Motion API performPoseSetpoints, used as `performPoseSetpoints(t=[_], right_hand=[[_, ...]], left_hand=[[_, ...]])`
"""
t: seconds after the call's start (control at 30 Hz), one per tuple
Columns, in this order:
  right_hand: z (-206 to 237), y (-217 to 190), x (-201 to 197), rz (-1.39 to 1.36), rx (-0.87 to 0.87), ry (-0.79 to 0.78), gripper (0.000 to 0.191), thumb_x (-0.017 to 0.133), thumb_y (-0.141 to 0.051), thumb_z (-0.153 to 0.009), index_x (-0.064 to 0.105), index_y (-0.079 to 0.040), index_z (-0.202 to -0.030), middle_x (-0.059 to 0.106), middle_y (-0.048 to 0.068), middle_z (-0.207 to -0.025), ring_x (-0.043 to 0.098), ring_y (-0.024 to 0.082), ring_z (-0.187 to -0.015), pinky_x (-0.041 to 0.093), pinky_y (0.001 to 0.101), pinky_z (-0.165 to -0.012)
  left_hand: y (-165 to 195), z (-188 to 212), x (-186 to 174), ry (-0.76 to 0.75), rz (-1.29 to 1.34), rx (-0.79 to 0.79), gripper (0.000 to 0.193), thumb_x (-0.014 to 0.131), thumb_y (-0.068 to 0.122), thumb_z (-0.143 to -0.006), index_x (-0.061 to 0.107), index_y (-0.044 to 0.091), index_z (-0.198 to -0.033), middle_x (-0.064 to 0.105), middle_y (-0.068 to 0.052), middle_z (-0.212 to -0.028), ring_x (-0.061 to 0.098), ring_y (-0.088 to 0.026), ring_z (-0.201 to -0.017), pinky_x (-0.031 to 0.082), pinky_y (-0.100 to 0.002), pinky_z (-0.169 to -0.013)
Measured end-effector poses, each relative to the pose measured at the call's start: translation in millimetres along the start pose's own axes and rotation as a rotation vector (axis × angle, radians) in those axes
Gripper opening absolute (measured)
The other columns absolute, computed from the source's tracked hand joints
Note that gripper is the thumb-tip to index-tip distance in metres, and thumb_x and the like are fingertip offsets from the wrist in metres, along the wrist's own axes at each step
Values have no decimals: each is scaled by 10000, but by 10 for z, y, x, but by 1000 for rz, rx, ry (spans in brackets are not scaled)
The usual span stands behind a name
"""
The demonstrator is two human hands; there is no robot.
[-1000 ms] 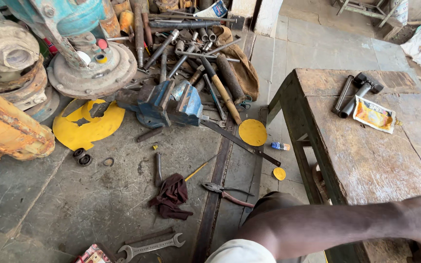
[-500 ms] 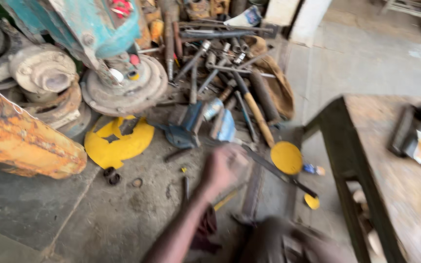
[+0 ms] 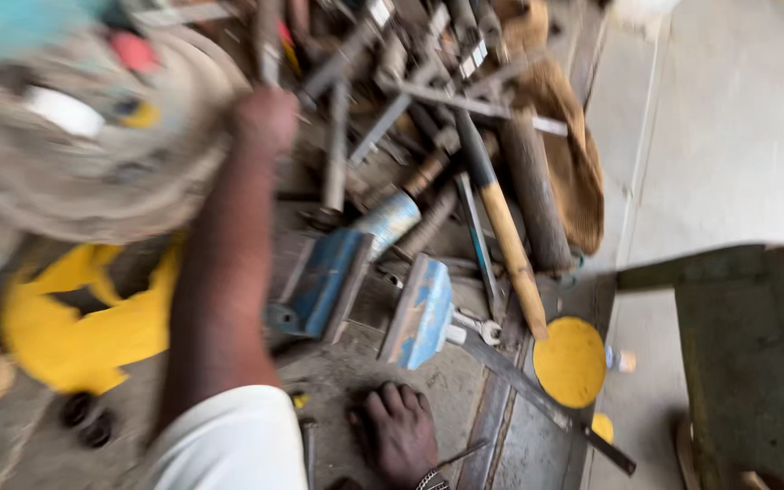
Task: The person aligns a pump housing with a yellow gasket onto a motor assembly mounted on a workbench, pressing the parts together by hand. They then use wrenches to tighten bolts around the housing flange, repositioning around the assembly to reach each bolt.
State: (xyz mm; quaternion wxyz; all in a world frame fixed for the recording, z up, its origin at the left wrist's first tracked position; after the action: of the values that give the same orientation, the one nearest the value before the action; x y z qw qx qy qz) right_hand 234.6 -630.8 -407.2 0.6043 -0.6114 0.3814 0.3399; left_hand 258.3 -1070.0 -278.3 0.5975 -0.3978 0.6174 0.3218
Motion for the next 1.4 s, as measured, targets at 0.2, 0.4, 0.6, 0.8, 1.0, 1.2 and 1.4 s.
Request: performPoseSetpoints(t=[0.2, 0.4, 0.6, 0.8, 1.0, 1.2, 1.4], right_hand=[[26, -21, -76, -25, 7, 3, 284, 728, -372, -908, 661, -96, -910, 608, 107, -920, 586, 337, -923, 447, 493, -809], [94, -34, -51, 15, 4, 57, 269, 756, -361, -861, 671, -111, -911, 626, 92, -916, 605, 332, -894, 460, 487, -798], [23, -100, -96, 32, 19, 31, 269, 765, -348, -817, 672, -107, -894, 608, 105, -884, 609, 326, -881, 473, 474, -799], [36, -103, -75, 38, 35, 21, 262, 766, -355, -803, 692, -120, -889, 621, 99, -875, 600, 327, -843, 457, 475, -746], [7, -150, -92, 59, 52, -11, 311, 757, -394, -819, 684, -100, -888, 619, 104, -916, 601, 317, -832, 463, 468, -759], [11, -150, -85, 62, 61, -47, 401, 766, -435, -798, 684, -76, -958, 613, 145, -933, 598, 356, -855, 454, 489, -765], [47, -121, -56, 43, 42, -35, 414, 751, -452, -806, 687, -65, -939, 613, 141, -895, 587, 358, -863, 447, 491, -768]], left_hand=[[200, -183, 865, -263, -332, 242, 224, 737, 142, -860, 770, 137, -1081, 753, -125, -1091, 734, -324, -992, 623, -474, -752], [79, -324, 1248, -148, -260, 214, 182, 643, 100, -967, 801, 78, -1054, 778, -140, -1090, 754, -338, -996, 634, -488, -742], [-120, -407, 1211, -193, 175, -50, 254, 568, 205, -1042, 640, 69, -1244, 688, -198, -1122, 716, -347, -967, 607, -501, -812], [-283, -450, 417, 397, 467, 31, 233, 639, 159, -1013, 609, 20, -1198, 707, -209, -1058, 732, -292, -907, 617, -450, -730], [-187, -548, 316, 321, 931, 94, 189, 607, -8, -988, 616, -6, -1177, 704, -176, -1056, 756, -216, -892, 671, -306, -655], [-30, -357, 1160, -247, 492, -322, 350, 730, 97, -923, 621, -23, -1234, 679, -180, -1094, 723, -224, -856, 623, -312, -719], [-162, -269, 1609, -373, 120, -329, 319, 619, 152, -1026, 604, -41, -1280, 713, -227, -1079, 749, -259, -821, 654, -354, -643]])
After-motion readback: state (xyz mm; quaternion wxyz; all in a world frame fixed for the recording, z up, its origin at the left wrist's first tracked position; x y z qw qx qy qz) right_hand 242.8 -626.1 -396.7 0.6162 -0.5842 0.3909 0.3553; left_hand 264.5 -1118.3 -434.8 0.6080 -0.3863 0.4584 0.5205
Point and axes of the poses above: each hand's wrist, its own z-axis away from the middle knuckle, its own x-axis out of the palm, y = z × x, the point moved 10 cm from there along -z, towards the middle knuckle
